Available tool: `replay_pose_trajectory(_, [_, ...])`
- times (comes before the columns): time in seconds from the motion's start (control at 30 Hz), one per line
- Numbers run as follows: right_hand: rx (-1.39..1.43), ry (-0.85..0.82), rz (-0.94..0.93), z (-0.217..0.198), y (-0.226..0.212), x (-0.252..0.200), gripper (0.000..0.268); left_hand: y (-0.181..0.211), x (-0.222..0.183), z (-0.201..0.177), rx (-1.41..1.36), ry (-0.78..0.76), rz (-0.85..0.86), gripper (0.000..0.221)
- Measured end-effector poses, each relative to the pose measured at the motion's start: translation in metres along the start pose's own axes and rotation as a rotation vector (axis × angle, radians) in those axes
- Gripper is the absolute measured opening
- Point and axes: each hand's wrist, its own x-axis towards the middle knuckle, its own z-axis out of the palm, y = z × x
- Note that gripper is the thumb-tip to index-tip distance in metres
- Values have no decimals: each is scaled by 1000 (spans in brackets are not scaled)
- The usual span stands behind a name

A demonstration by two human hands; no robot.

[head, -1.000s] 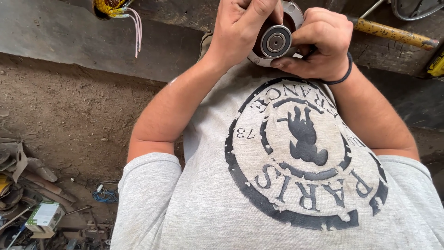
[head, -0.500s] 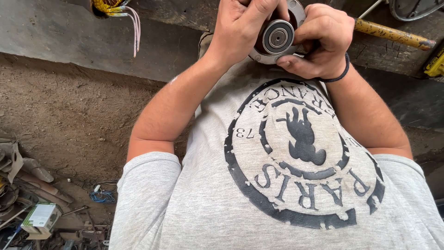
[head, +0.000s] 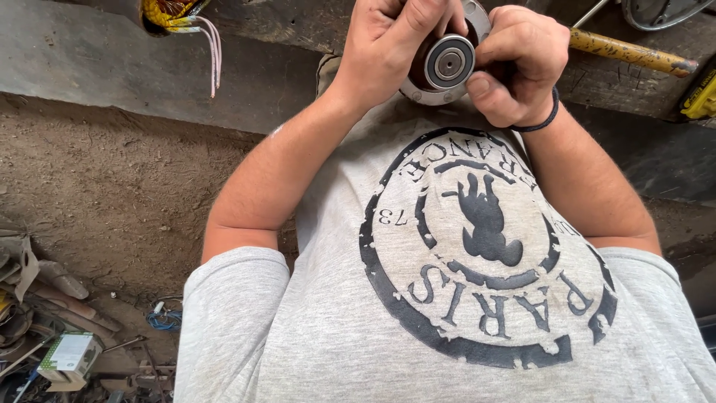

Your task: Disassembling and inspecting electric motor components, using a hammer to adjust the rotor and bearings.

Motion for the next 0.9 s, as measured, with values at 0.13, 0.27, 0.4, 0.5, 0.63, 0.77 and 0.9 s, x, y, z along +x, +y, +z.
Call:
replay_pose_trajectory(0.13, [8,18,2,0,1,-3,37,12,-4,1,94,-57,-34,51])
replay_pose_trajectory(0.27, [3,12,-17,-2,2,-5,37,15,-3,3,134,-86,20,55])
replay_pose_trajectory(0.4, [13,-7,-19,-2,-4,-5,35,19,-3,9,213,-58,58,51])
replay_pose_trajectory(0.5, [28,-7,37,-2,-10,-6,36,8,-9,6,333,-74,186,33])
replay_pose_trajectory(0.63, [42,24,71,-2,-13,-12,35,10,-14,8,397,-135,255,31])
replay_pose_trajectory(0.77, [29,55,83,-1,-14,-17,35,8,-18,11,390,-177,287,33])
replay_pose_trajectory(0.9, [14,73,82,3,-18,-14,35,8,-16,11,410,-202,333,35])
